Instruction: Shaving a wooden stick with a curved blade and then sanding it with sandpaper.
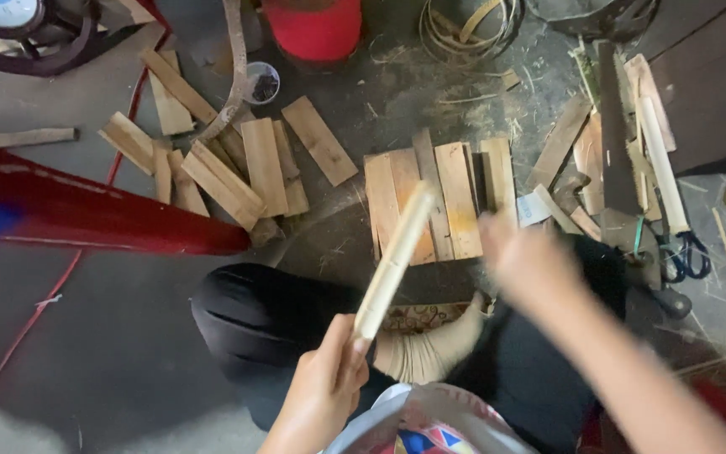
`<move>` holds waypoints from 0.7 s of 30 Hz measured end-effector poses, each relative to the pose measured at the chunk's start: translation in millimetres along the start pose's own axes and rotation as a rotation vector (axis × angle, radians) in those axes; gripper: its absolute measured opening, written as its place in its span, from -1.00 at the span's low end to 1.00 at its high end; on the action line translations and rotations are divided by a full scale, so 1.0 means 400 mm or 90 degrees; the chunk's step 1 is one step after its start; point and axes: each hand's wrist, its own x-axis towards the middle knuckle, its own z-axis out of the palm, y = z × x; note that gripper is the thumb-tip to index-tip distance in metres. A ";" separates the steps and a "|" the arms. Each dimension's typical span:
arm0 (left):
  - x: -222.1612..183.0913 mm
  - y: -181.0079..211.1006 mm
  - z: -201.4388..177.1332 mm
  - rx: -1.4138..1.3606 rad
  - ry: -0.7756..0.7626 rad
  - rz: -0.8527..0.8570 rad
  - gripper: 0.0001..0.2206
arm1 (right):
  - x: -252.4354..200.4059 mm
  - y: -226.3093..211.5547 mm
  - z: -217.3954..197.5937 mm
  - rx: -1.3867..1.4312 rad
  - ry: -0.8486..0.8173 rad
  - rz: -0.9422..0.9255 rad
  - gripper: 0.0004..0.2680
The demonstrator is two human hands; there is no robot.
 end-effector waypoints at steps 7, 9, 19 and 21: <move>0.055 0.022 0.012 -0.106 0.018 -0.015 -0.79 | -0.004 0.228 -0.011 0.106 0.275 0.156 -0.63; 0.082 0.018 0.028 -0.122 0.001 0.000 -0.81 | -0.059 0.157 0.001 0.135 0.210 0.149 -0.72; 0.078 0.049 0.040 -0.149 -0.046 0.002 -0.78 | -0.196 0.029 0.132 0.017 0.046 -0.101 -0.63; 0.072 0.045 0.030 -0.155 -0.041 0.003 -0.79 | -0.193 0.035 0.128 0.020 0.038 -0.112 -0.64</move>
